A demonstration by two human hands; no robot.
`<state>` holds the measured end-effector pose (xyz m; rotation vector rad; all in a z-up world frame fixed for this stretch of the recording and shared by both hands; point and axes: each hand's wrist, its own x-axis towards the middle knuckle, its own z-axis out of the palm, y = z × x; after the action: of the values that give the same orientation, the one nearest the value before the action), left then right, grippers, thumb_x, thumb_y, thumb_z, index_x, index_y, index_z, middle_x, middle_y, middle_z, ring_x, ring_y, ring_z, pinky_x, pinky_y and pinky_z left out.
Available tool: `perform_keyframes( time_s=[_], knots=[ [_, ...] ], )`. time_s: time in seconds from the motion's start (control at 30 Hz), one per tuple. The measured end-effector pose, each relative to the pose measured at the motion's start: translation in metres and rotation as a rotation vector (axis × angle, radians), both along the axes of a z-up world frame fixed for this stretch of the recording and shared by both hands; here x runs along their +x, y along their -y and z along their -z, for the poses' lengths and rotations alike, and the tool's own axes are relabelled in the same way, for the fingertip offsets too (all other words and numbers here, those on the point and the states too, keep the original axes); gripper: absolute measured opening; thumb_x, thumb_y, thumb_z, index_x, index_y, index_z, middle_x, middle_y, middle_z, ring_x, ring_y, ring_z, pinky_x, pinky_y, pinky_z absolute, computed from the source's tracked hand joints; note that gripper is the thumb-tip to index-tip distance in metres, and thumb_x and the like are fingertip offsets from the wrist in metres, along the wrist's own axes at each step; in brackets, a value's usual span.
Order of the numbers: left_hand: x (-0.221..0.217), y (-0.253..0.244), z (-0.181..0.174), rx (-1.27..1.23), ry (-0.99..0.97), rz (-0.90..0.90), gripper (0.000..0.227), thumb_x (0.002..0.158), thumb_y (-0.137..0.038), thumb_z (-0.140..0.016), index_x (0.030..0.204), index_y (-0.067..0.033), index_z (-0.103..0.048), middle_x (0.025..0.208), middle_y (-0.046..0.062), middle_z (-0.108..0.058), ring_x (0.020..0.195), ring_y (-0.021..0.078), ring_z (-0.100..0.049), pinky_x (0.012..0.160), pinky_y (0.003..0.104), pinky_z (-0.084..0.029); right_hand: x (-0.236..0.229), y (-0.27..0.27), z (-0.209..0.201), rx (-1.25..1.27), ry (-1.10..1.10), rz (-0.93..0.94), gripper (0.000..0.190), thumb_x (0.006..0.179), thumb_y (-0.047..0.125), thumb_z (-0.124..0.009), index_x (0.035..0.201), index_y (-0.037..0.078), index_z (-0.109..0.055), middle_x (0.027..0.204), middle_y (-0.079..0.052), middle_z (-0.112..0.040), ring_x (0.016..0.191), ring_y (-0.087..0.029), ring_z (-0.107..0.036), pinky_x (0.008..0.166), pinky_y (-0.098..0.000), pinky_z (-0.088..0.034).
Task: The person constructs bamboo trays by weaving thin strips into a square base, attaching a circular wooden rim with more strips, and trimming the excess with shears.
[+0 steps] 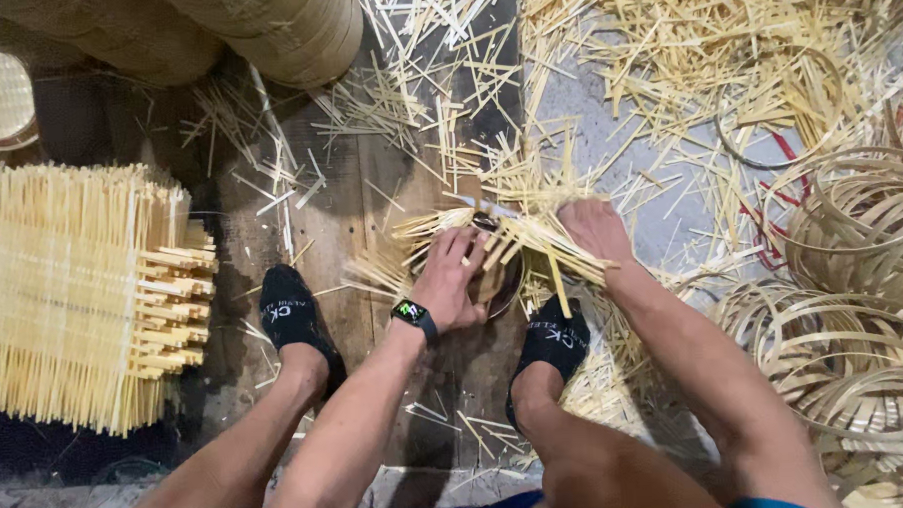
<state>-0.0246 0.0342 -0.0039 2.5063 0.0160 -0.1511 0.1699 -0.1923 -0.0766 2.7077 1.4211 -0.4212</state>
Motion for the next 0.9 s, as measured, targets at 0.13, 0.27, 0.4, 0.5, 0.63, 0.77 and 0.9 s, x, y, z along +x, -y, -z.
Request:
perform_keyframes(
  time_s=[0.13, 0.27, 0.4, 0.5, 0.63, 0.77, 0.9],
  knots=[
    [-0.015, 0.014, -0.011, 0.173, 0.330, -0.187, 0.099, 0.050, -0.032, -0.089, 0.140, -0.0250, -0.049, 0.155, 0.025, -0.034, 0.144, 0.0447, -0.031, 0.123, 0.062, -0.020, 0.015, 0.032, 0.009, -0.065, -0.063, -0.040, 0.024, 0.097, 0.022, -0.056, 0.102, 0.000, -0.061, 0.096, -0.021, -0.069, 0.093, -0.038, -0.071, 0.078, -0.0478, -0.060],
    [-0.005, 0.049, 0.005, -0.028, 0.036, -0.836, 0.121, 0.059, -0.049, -0.093, 0.157, -0.0091, -0.033, 0.152, 0.040, -0.020, 0.140, 0.0561, -0.023, 0.112, 0.064, -0.023, 0.009, 0.030, -0.011, 0.070, -0.014, -0.029, 0.034, 0.084, 0.030, -0.062, 0.100, 0.000, -0.060, 0.091, -0.020, -0.068, 0.091, -0.036, -0.069, 0.072, -0.0471, -0.059],
    [-0.003, 0.051, 0.027, 0.031, 0.062, -0.690, 0.107, 0.071, -0.045, -0.088, 0.160, -0.0179, -0.035, 0.157, 0.035, -0.029, 0.143, 0.0530, -0.031, 0.118, 0.062, -0.030, -0.005, -0.011, -0.021, 0.071, 0.084, 0.000, 0.037, 0.075, 0.031, -0.065, 0.098, 0.002, -0.061, 0.089, -0.018, -0.067, 0.085, -0.031, -0.067, 0.075, -0.0435, -0.057],
    [-0.010, 0.039, 0.024, 0.056, 0.011, -0.576, 0.105, 0.068, -0.040, -0.089, 0.157, -0.0201, -0.038, 0.159, 0.033, -0.027, 0.142, 0.0538, -0.030, 0.117, 0.060, -0.028, -0.001, -0.004, -0.011, -0.025, 0.009, 0.029, 0.034, 0.081, 0.029, -0.065, 0.104, 0.004, -0.063, 0.097, -0.016, -0.068, 0.093, -0.030, -0.066, 0.080, -0.0423, -0.056],
    [-0.010, 0.033, 0.014, -0.287, 0.159, -0.708, 0.127, 0.062, -0.037, -0.086, 0.158, 0.0054, -0.015, 0.158, 0.032, -0.024, 0.143, 0.0513, -0.028, 0.118, 0.058, -0.025, 0.016, 0.032, 0.009, -0.175, -0.099, 0.002, 0.021, 0.101, 0.023, -0.063, 0.115, 0.008, -0.065, 0.111, -0.014, -0.069, 0.110, -0.028, -0.066, 0.091, -0.0405, -0.056],
    [0.001, 0.043, 0.018, -0.054, 0.091, -0.647, 0.112, 0.063, -0.038, -0.089, 0.155, -0.0009, -0.038, 0.161, 0.022, -0.036, 0.143, 0.0450, -0.035, 0.121, 0.055, -0.029, 0.006, 0.022, 0.023, 0.087, -0.003, -0.003, 0.045, 0.076, 0.040, -0.069, 0.108, 0.008, -0.065, 0.095, -0.017, -0.069, 0.089, -0.031, -0.068, 0.081, -0.0432, -0.057],
    [-0.003, 0.024, 0.014, -0.030, -0.015, -0.468, 0.111, 0.057, -0.035, -0.089, 0.153, -0.0065, -0.041, 0.158, 0.016, -0.040, 0.141, 0.0453, -0.038, 0.118, 0.057, -0.031, 0.006, 0.003, 0.013, -0.002, -0.029, -0.034, 0.041, 0.072, 0.030, -0.067, 0.106, 0.007, -0.065, 0.101, -0.017, -0.070, 0.095, -0.032, -0.069, 0.080, -0.0420, -0.060]
  ],
)
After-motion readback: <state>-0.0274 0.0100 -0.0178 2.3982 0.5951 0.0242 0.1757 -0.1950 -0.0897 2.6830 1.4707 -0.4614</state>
